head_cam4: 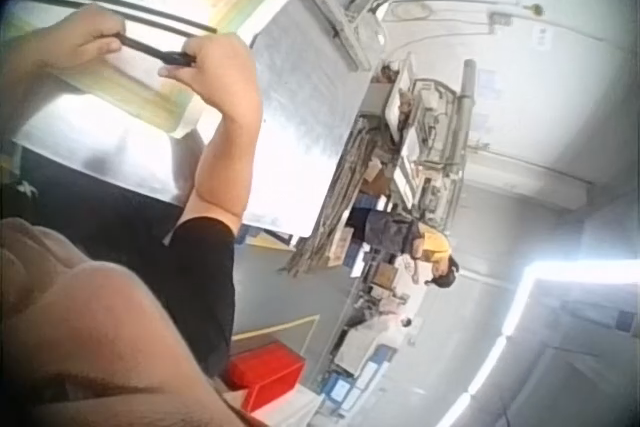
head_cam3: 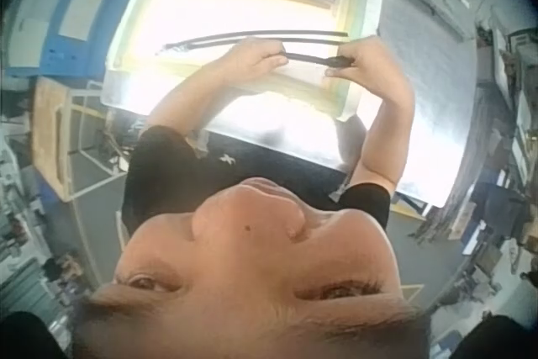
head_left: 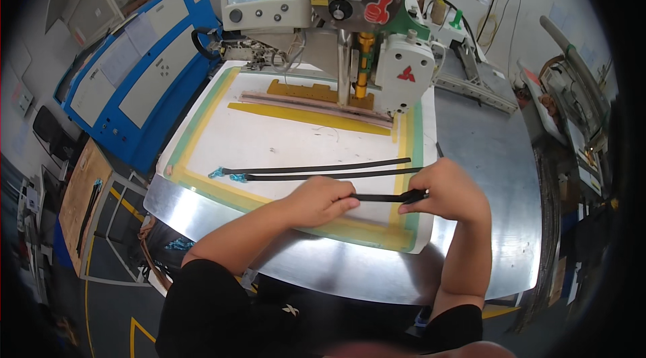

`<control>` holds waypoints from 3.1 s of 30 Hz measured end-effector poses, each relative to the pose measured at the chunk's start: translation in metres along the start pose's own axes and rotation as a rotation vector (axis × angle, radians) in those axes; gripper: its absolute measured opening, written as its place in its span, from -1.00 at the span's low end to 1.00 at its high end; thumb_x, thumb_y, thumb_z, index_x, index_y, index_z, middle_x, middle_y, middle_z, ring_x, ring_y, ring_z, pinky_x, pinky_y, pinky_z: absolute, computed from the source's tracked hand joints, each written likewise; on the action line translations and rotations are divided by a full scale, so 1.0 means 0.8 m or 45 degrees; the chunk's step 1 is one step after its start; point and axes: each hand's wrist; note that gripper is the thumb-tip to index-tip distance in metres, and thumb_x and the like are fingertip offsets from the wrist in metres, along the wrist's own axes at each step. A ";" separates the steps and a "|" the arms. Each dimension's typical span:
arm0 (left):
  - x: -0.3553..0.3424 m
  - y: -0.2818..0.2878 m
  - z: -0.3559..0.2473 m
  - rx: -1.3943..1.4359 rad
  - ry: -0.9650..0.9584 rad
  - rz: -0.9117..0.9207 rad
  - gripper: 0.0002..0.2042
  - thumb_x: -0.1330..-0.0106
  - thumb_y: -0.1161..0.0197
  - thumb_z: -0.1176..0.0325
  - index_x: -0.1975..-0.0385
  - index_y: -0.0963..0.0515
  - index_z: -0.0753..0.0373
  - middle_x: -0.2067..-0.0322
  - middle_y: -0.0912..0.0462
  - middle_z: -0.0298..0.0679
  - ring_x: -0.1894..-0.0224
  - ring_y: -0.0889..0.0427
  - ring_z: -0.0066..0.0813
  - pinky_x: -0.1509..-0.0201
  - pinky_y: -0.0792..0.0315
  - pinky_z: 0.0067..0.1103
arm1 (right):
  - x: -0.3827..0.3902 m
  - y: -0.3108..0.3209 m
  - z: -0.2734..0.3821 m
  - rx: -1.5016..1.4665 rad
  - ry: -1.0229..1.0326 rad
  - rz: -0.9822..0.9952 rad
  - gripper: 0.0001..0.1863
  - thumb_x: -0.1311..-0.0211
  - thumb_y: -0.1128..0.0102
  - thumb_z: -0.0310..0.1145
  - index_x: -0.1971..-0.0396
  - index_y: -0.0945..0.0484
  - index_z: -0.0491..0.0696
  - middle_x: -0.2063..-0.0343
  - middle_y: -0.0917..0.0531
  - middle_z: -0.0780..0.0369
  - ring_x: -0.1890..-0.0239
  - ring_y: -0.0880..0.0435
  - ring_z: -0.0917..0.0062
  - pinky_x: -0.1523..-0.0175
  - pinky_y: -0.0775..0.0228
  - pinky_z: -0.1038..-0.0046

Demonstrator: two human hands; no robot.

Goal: Using an industrial sewing machine to assemble and finish black leather straps.

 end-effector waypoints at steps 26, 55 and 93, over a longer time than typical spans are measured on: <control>0.015 -0.007 0.054 -0.364 -0.201 -0.243 -0.78 -0.40 -0.33 0.15 0.36 -0.62 0.17 0.47 -0.64 -0.20 0.29 -0.64 -0.11 0.13 -0.51 -0.26 | 0.287 0.003 -0.121 -0.313 -0.929 -0.511 -0.91 -0.07 -0.41 -0.61 0.48 -0.64 -0.23 0.62 -0.58 0.33 0.51 -0.49 0.71 0.38 -0.31 0.53; -0.020 -0.065 0.055 -0.898 0.393 -0.218 -0.58 -0.51 -0.15 0.32 -0.29 -0.48 0.36 -0.30 -0.48 0.10 -0.35 -0.44 0.10 -0.46 -0.30 -0.21 | 0.671 0.043 0.037 0.512 -1.090 -2.832 -0.77 -0.34 -0.39 -0.47 0.51 -0.54 -0.06 0.59 -0.52 0.39 0.55 -0.42 0.77 0.40 -0.21 0.62; -0.013 -0.046 0.055 -0.917 0.163 -0.289 -0.61 -0.37 -0.26 0.40 -0.18 -0.56 0.32 -0.04 -0.63 0.01 -0.12 -0.56 0.08 -0.24 -0.42 -0.19 | 0.683 -0.314 -0.098 -1.378 -1.948 -2.496 -0.74 -0.39 -0.20 -0.06 0.34 -0.65 0.06 0.54 -0.58 0.46 0.72 -0.16 0.74 0.57 0.02 0.52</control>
Point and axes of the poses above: each hand's wrist, its own x-axis away from the middle knuckle, its own y-axis out of the back of the hand, z = x × y
